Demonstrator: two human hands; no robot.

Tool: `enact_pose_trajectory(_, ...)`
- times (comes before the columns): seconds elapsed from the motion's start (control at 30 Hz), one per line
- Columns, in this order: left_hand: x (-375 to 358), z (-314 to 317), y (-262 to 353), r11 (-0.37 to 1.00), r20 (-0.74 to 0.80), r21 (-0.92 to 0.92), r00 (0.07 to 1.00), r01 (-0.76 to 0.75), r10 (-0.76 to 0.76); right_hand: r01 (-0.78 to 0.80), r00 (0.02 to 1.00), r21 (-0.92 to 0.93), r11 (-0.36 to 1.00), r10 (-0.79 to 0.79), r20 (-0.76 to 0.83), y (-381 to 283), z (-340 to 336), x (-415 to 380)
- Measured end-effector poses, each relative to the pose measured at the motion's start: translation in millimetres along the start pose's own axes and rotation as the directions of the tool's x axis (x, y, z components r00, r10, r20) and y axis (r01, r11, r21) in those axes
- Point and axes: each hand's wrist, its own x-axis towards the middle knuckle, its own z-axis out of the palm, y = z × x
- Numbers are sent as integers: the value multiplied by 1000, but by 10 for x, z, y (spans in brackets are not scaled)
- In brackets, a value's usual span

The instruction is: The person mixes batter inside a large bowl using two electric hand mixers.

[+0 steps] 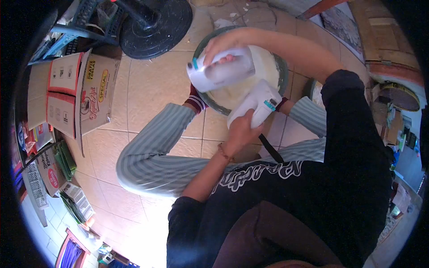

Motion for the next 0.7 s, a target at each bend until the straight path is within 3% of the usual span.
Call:
enact_pose_trajectory(0.1,-3,-116,14,995,-20,93,1000,24,-22,163,982,222,961,-136,-131,391,-302,-32)
enact_pose_trajectory(0.2,-18,-211,-73,985,-63,167,998,31,-21,216,933,410,886,-64,-354,526,-328,-357)
enact_pose_trajectory(0.33,-27,-394,-127,962,-178,264,984,70,-23,364,825,430,826,-71,-561,709,-279,-696)
enact_pose_trajectory(0.5,10,-641,-294,972,-320,220,947,85,-10,511,655,440,739,-4,-756,1147,-167,-934)
enact_pose_trajectory(0.67,54,-817,-388,957,-516,287,836,-37,187,402,504,434,806,201,-840,1345,170,-1234)
enact_pose_trajectory(0.7,81,-851,-444,974,-511,217,843,-63,168,373,468,426,824,230,-853,1377,235,-1285)
